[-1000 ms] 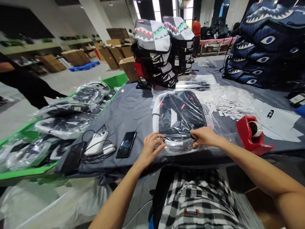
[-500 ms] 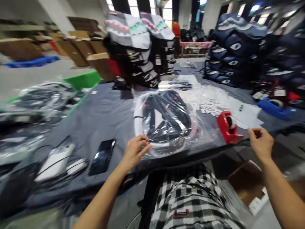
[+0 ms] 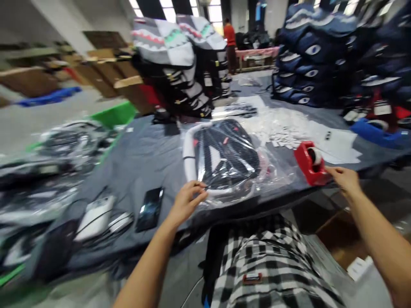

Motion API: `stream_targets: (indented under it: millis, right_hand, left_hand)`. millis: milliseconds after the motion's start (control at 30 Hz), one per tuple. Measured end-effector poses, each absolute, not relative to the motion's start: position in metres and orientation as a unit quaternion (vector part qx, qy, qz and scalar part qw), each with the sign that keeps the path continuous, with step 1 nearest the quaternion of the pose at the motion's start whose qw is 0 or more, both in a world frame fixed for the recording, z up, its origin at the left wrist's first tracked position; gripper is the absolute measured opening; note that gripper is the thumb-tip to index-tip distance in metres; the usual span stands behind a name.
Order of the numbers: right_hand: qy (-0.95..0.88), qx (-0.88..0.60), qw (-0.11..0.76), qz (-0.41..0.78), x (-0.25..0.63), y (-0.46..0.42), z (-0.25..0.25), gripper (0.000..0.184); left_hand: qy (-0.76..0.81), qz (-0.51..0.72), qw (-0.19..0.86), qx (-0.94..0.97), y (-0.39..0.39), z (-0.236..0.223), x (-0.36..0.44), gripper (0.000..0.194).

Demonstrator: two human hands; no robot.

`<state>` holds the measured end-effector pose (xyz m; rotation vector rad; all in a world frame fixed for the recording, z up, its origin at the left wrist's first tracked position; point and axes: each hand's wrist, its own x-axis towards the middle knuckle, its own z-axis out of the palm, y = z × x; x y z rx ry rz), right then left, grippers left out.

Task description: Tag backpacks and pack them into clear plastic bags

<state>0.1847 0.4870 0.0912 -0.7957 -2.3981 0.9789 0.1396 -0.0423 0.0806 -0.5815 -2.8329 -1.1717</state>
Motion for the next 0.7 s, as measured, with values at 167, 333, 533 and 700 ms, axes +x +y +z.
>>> stream_targets:
  millis: [167,333,533,700]
  right_hand:
    - [-0.892,-0.28,0.246,0.255,0.193,0.48,0.095,0.032]
    - [-0.784,-0.345,0.289,0.428,0.219,0.459,0.071,0.036]
    - [-0.635,-0.222,0.172,0.72,0.214,0.405,0.043,0.063]
    - [-0.695,0.011,-0.039,0.718,0.207,0.315,0.092,0.047]
  left_hand:
    - [-0.916,-0.369,0.004,-0.158,-0.039,0.082,0.14,0.018]
    - [-0.91,-0.384,0.007,-0.154,-0.039,0.08,0.143,0.016]
    - [-0.901,-0.405,0.013,-0.157,-0.041,0.074,0.14,0.018]
    - [-0.894,-0.415,0.022,-0.17,-0.041,0.072,0.139,0.017]
